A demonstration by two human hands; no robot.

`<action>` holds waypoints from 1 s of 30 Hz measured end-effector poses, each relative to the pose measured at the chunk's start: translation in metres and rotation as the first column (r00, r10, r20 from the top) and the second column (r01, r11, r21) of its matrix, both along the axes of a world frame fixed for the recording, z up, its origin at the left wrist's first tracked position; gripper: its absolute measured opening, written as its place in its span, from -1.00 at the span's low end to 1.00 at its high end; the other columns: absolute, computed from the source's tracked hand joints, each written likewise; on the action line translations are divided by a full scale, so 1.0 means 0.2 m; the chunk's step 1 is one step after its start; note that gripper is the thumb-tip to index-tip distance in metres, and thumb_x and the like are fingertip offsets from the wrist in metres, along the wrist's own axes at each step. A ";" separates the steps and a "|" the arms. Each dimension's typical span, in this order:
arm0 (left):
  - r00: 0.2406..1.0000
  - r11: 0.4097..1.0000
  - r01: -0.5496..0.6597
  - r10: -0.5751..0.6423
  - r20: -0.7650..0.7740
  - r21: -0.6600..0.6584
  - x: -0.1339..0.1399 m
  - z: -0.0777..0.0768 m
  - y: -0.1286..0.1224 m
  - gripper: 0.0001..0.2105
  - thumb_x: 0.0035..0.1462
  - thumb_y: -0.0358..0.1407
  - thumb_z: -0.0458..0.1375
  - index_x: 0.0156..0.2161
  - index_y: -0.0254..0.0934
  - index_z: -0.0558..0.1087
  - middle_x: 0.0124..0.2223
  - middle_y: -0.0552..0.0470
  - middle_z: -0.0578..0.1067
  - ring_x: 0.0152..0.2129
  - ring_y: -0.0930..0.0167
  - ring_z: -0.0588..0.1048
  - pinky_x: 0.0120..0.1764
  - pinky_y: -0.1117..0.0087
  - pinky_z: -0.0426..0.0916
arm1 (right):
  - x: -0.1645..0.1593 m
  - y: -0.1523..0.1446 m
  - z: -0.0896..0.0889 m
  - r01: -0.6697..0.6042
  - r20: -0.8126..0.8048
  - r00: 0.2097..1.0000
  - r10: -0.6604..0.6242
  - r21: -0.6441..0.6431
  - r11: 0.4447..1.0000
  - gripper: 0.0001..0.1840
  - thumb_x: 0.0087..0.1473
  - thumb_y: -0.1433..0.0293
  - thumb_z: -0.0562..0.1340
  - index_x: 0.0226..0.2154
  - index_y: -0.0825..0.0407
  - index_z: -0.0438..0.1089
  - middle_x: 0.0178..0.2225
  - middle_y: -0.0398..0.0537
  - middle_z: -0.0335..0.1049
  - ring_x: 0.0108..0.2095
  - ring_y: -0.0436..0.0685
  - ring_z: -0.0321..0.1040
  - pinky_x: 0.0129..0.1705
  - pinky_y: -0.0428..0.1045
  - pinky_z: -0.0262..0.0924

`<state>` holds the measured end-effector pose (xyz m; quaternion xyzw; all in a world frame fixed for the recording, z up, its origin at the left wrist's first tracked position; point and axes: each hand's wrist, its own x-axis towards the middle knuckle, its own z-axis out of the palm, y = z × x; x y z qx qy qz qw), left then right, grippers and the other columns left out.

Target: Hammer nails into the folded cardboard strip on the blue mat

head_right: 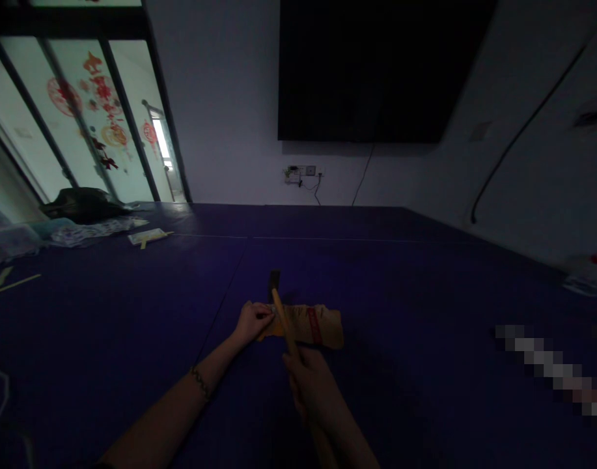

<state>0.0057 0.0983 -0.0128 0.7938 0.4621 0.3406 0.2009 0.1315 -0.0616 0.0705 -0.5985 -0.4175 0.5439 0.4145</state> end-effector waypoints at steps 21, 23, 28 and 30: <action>1.000 1.000 -0.010 0.010 -0.013 -0.014 0.00 0.02 -0.01 -0.87 -0.03 -0.36 0.11 -0.47 -0.28 0.51 -0.39 0.02 0.53 -0.37 0.41 0.46 -0.22 0.38 0.23 | -0.02 0.03 -0.01 -0.004 0.055 0.998 0.003 0.013 1.000 -0.72 -0.18 0.17 0.08 -0.63 0.01 0.06 -0.85 -0.40 -0.03 -0.90 -0.17 -0.11 -0.86 -0.20 -0.25; 1.000 1.000 -0.014 0.014 -0.013 -0.013 0.00 0.02 -0.01 -0.87 -0.03 -0.35 0.12 -0.47 -0.28 0.51 -0.38 0.01 0.53 -0.38 0.40 0.46 -0.23 0.37 0.23 | -0.02 0.03 -0.02 -0.012 0.065 0.998 0.012 0.000 1.000 -0.74 -0.18 0.18 0.08 -0.62 0.01 0.06 -0.85 -0.41 -0.04 -0.90 -0.16 -0.11 -0.87 -0.20 -0.23; 1.000 1.000 -0.019 0.018 -0.010 -0.015 0.00 0.03 -0.01 -0.88 -0.04 -0.35 0.12 -0.46 -0.27 0.52 -0.38 0.01 0.53 -0.37 0.40 0.46 -0.24 0.37 0.24 | -0.02 0.03 -0.04 0.001 0.091 0.996 0.002 -0.032 0.999 -0.75 -0.16 0.20 0.08 -0.63 0.02 0.06 -0.85 -0.40 -0.04 -0.89 -0.16 -0.10 -0.86 -0.20 -0.23; 1.000 1.000 -0.017 0.017 -0.007 -0.015 0.00 0.03 -0.01 -0.88 -0.04 -0.35 0.12 -0.46 -0.26 0.51 -0.37 0.03 0.53 -0.36 0.40 0.46 -0.22 0.37 0.24 | -0.03 0.03 -0.04 -0.001 0.081 0.997 0.003 -0.028 1.000 -0.74 -0.16 0.21 0.09 -0.63 0.02 0.06 -0.85 -0.39 -0.04 -0.89 -0.16 -0.11 -0.86 -0.19 -0.22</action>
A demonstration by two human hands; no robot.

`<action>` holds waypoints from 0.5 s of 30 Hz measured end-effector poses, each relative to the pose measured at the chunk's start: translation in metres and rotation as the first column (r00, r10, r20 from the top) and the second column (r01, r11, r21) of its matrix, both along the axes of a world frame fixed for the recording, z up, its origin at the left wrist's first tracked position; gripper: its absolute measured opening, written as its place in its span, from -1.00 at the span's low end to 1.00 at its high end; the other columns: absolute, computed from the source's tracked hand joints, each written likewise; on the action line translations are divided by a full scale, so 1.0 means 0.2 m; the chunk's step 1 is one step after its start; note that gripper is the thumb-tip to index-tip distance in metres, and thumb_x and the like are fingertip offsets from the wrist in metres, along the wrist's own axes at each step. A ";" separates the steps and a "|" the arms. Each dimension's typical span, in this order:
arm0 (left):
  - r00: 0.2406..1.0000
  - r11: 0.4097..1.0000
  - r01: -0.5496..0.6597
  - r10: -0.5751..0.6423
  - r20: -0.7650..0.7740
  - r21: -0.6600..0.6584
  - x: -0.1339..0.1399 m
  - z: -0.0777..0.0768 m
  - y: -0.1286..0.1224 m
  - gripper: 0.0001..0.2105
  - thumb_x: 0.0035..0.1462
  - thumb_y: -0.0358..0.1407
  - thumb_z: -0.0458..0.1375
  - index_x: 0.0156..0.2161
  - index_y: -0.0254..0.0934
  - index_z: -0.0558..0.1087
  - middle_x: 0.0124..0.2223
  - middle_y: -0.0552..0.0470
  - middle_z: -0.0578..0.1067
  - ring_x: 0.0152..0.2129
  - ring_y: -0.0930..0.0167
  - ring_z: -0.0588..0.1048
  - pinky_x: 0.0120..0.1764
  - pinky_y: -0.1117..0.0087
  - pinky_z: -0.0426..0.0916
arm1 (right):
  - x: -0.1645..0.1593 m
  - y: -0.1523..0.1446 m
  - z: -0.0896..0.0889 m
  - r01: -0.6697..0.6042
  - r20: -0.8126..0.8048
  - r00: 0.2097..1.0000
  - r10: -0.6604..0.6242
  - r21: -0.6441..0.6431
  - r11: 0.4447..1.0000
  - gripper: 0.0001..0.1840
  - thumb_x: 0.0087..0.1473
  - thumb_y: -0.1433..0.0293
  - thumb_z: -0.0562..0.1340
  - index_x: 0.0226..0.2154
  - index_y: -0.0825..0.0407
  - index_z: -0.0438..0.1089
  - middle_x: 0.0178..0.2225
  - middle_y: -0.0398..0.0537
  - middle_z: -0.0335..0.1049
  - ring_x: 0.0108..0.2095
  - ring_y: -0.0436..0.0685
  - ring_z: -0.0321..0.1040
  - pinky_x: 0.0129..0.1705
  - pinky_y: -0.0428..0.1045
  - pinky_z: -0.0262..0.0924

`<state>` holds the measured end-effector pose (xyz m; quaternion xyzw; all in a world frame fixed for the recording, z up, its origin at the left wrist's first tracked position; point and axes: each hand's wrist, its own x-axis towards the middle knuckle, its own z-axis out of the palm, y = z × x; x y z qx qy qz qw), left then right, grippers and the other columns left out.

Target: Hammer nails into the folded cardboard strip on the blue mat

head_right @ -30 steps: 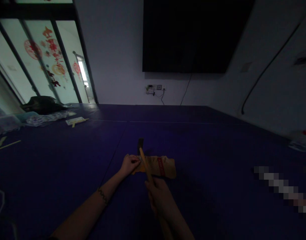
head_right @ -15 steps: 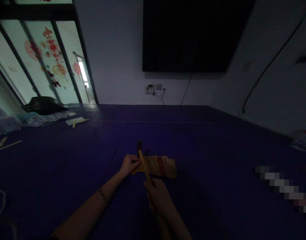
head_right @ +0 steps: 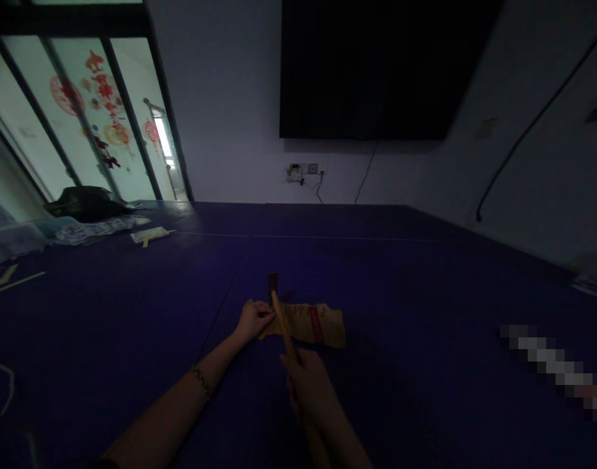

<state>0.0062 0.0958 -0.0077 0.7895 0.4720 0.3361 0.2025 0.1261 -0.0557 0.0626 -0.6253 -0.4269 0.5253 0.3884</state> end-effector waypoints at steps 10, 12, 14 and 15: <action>1.000 1.000 0.007 -0.007 -0.006 0.004 0.00 0.00 0.00 -0.88 -0.04 -0.38 0.12 -0.48 -0.28 0.51 -0.39 0.01 0.53 -0.38 0.40 0.46 -0.22 0.37 0.23 | 0.02 0.02 -0.05 0.000 0.006 1.000 0.000 0.052 0.999 -0.69 -0.22 0.13 0.11 -0.64 0.02 0.07 -0.83 -0.40 -0.06 -0.87 -0.19 -0.15 -0.84 -0.20 -0.24; 1.000 1.000 0.009 -0.009 -0.004 0.005 0.00 0.00 0.00 -0.88 -0.04 -0.36 0.12 -0.48 -0.27 0.51 -0.38 0.02 0.53 -0.37 0.40 0.46 -0.23 0.37 0.24 | 0.02 0.02 -0.05 -0.006 -0.030 1.000 0.009 0.088 0.996 -0.68 -0.22 0.12 0.11 -0.63 0.03 0.09 -0.83 -0.40 -0.07 -0.86 -0.19 -0.16 -0.84 -0.20 -0.23; 1.000 1.000 0.009 -0.009 -0.003 0.005 0.00 0.00 0.00 -0.88 -0.04 -0.36 0.12 -0.48 -0.27 0.51 -0.38 0.02 0.53 -0.36 0.40 0.45 -0.23 0.38 0.24 | 0.03 0.02 -0.06 -0.018 -0.040 0.999 0.022 0.095 0.995 -0.67 -0.21 0.11 0.11 -0.62 0.02 0.09 -0.83 -0.40 -0.06 -0.87 -0.19 -0.16 -0.84 -0.19 -0.22; 1.000 1.000 0.010 -0.010 -0.004 0.004 0.00 0.00 0.00 -0.88 -0.04 -0.36 0.12 -0.49 -0.27 0.51 -0.39 0.02 0.53 -0.37 0.40 0.45 -0.23 0.38 0.24 | 0.03 0.02 -0.06 -0.027 -0.035 0.999 0.031 0.087 0.996 -0.68 -0.20 0.11 0.11 -0.63 0.02 0.09 -0.83 -0.40 -0.06 -0.87 -0.18 -0.16 -0.84 -0.19 -0.22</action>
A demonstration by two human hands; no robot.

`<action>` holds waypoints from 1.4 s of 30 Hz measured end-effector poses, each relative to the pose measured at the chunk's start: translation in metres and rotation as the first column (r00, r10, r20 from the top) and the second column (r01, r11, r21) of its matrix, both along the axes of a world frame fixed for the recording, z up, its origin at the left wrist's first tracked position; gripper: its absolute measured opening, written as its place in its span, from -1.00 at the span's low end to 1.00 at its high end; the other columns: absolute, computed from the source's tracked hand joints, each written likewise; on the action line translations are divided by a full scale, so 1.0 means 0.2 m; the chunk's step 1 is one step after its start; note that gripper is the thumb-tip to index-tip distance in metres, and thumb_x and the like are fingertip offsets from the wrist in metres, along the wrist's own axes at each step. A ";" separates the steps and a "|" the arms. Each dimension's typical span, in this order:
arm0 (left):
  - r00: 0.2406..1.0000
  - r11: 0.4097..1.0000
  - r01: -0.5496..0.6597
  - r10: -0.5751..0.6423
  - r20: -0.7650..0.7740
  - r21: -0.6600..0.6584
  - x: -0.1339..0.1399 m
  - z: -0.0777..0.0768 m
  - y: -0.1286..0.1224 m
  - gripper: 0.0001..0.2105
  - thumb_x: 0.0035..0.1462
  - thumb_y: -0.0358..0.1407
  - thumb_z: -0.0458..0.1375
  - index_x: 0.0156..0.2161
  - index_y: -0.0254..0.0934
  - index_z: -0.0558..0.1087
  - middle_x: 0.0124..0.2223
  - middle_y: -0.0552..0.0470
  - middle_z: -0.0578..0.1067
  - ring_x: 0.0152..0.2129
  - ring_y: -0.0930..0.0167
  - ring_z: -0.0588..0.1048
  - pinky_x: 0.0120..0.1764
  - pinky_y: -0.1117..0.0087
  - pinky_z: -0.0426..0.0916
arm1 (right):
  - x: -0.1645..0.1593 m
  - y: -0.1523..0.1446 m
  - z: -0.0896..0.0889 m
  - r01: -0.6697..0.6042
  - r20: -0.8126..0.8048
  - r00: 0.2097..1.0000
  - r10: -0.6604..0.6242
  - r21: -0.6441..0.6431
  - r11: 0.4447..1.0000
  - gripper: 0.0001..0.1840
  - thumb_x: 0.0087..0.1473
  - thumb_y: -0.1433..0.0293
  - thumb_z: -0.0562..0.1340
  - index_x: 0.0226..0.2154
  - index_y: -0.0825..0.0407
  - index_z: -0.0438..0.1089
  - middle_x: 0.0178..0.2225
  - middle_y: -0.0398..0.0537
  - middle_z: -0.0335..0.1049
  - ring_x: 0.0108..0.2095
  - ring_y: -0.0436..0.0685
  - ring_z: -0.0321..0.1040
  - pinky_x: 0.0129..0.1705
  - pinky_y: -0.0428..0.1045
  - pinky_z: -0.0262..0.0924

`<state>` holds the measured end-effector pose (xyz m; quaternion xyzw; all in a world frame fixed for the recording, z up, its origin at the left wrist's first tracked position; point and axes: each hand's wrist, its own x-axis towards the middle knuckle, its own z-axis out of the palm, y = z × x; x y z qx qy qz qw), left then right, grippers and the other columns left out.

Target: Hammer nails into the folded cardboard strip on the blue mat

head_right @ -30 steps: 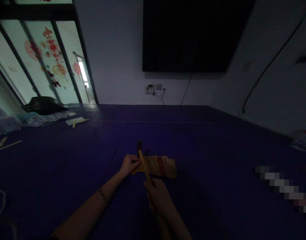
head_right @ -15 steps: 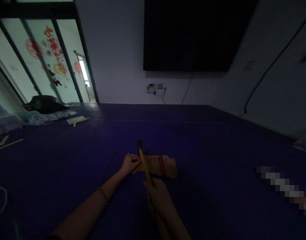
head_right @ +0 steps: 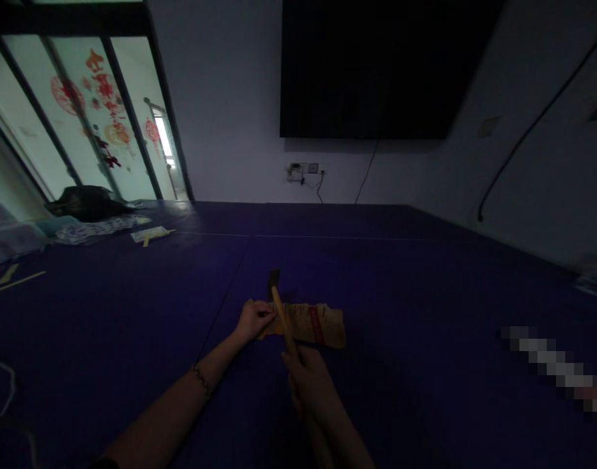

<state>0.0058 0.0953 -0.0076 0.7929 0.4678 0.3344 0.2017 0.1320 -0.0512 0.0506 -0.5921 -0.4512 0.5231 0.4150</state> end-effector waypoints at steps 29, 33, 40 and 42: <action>0.999 1.000 -0.028 0.027 -0.029 -0.007 0.00 0.02 -0.01 -0.90 -0.06 -0.39 0.14 -0.47 -0.31 0.51 -0.37 0.01 0.53 -0.37 0.42 0.45 -0.22 0.40 0.23 | -0.02 -0.03 -0.06 0.018 0.069 0.997 -0.018 -0.002 1.000 -0.70 -0.14 0.15 0.06 -0.63 0.03 0.09 -0.80 -0.36 -0.03 -0.85 -0.17 -0.12 -0.82 -0.18 -0.20; 0.999 1.000 -0.017 0.017 -0.038 -0.004 0.00 0.02 -0.01 -0.90 -0.06 -0.39 0.13 -0.48 -0.30 0.51 -0.39 0.03 0.52 -0.40 0.42 0.45 -0.22 0.40 0.23 | -0.02 -0.03 -0.06 0.053 0.066 0.997 -0.051 -0.029 0.998 -0.71 -0.17 0.16 0.09 -0.64 0.03 0.08 -0.81 -0.38 -0.04 -0.85 -0.18 -0.11 -0.82 -0.19 -0.19; 0.999 1.000 -0.025 0.025 -0.034 -0.004 0.01 0.01 0.00 -0.90 -0.07 -0.39 0.14 -0.48 -0.31 0.51 -0.39 0.03 0.52 -0.38 0.43 0.45 -0.24 0.42 0.24 | -0.03 -0.03 -0.03 0.035 0.072 0.997 -0.033 -0.035 0.999 -0.71 -0.19 0.15 0.08 -0.65 0.02 0.06 -0.82 -0.38 -0.04 -0.87 -0.17 -0.13 -0.84 -0.18 -0.21; 0.999 1.000 -0.029 0.029 -0.038 -0.002 0.01 0.01 0.00 -0.90 -0.07 -0.39 0.14 -0.48 -0.32 0.51 -0.40 0.02 0.52 -0.40 0.43 0.45 -0.25 0.41 0.24 | -0.02 -0.03 -0.03 0.037 0.077 0.996 -0.035 -0.029 0.999 -0.71 -0.18 0.16 0.09 -0.64 0.02 0.08 -0.82 -0.36 -0.03 -0.86 -0.17 -0.11 -0.82 -0.18 -0.20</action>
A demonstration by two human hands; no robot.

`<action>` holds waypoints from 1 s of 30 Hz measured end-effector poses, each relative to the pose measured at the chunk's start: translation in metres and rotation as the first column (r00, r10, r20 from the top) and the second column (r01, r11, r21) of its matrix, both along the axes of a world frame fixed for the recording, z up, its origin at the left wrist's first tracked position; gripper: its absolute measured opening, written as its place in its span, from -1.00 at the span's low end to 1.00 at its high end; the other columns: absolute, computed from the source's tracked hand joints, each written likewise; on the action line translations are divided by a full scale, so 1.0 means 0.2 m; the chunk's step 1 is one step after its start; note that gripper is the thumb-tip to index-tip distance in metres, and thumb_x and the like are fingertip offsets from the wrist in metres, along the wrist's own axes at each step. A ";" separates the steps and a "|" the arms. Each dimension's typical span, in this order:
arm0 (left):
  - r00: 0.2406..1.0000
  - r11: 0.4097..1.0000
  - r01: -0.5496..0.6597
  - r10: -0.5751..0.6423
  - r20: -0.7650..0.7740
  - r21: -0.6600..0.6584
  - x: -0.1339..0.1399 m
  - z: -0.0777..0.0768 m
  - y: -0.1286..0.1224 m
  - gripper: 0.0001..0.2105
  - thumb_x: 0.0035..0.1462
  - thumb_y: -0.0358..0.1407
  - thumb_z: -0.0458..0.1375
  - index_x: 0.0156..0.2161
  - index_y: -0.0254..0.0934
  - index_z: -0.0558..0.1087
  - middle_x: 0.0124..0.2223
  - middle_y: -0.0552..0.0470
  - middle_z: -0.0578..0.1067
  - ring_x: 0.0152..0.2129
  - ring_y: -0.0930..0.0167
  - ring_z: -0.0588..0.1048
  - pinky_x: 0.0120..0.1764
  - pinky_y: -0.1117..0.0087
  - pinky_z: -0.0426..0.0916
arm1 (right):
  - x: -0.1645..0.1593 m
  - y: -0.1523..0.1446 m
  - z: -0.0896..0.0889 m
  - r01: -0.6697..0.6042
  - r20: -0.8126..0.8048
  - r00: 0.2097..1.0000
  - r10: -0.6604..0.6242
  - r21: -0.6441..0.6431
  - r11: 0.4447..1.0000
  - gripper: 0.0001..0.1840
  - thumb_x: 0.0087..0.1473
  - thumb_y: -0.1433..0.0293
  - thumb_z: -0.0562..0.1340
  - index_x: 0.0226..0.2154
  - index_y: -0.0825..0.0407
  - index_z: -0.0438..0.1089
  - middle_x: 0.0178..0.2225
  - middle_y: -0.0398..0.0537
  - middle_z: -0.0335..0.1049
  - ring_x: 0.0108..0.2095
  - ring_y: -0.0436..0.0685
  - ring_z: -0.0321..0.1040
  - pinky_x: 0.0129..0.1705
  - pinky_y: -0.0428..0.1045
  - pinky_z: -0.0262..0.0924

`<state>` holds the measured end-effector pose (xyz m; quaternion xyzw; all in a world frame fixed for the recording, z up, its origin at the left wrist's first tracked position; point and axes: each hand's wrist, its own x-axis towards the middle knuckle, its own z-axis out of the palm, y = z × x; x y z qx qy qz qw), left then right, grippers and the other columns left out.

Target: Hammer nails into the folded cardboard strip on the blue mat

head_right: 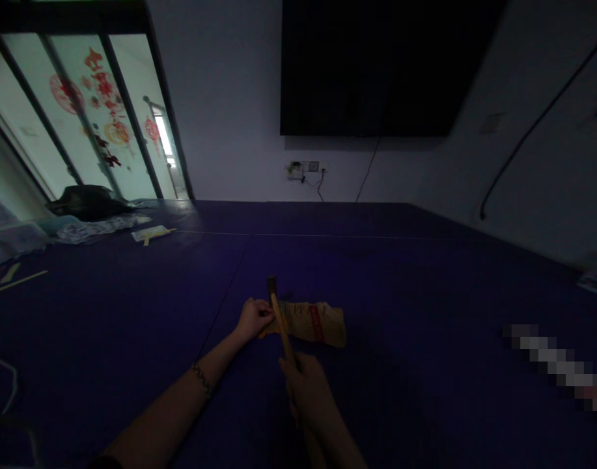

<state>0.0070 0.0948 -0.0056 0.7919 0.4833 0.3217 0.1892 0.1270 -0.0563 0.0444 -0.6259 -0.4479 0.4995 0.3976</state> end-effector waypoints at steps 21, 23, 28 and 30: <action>0.999 1.000 0.013 -0.014 -0.030 -0.025 0.00 0.01 -0.01 -0.90 -0.09 -0.39 0.15 -0.40 -0.28 0.50 -0.40 0.07 0.50 -0.42 0.46 0.42 -0.25 0.43 0.21 | 0.07 -0.02 0.07 0.011 -0.141 0.990 -0.004 0.045 0.999 -0.65 -0.18 0.10 0.13 -0.61 0.03 0.08 -0.83 -0.41 -0.05 -0.89 -0.18 -0.14 -0.87 -0.21 -0.25; 0.999 0.999 0.018 -0.019 -0.030 -0.035 0.00 0.02 -0.01 -0.81 -0.10 -0.37 0.16 -0.29 -0.24 0.49 -0.39 0.08 0.50 -0.42 0.46 0.42 -0.24 0.43 0.22 | 0.12 0.01 0.09 0.052 -0.214 0.976 -0.036 0.069 0.996 -0.64 -0.18 0.09 0.14 -0.58 0.02 0.08 -0.84 -0.42 -0.05 -0.90 -0.17 -0.14 -0.89 -0.21 -0.23; 1.000 0.998 0.019 -0.020 -0.020 -0.058 0.00 0.02 -0.02 -0.70 -0.09 -0.30 0.15 -0.15 -0.19 0.43 -0.27 0.07 0.51 -0.34 0.42 0.42 -0.26 0.44 0.25 | 0.37 0.15 0.08 0.078 -0.331 0.944 -0.006 0.206 0.975 -0.63 -0.21 0.09 0.19 -0.56 0.02 0.10 -0.84 -0.39 0.02 -0.91 -0.15 -0.11 -0.90 -0.20 -0.18; 1.000 0.998 0.018 -0.019 -0.016 -0.063 0.00 0.02 -0.02 -0.67 -0.09 -0.28 0.16 -0.13 -0.20 0.41 -0.22 0.05 0.49 -0.30 0.40 0.42 -0.25 0.44 0.26 | 0.49 0.21 0.05 0.045 -0.377 0.926 0.027 0.181 0.983 -0.59 -0.31 0.08 0.24 -0.56 0.01 0.11 -0.87 -0.39 0.01 -0.93 -0.10 -0.10 -0.92 -0.16 -0.14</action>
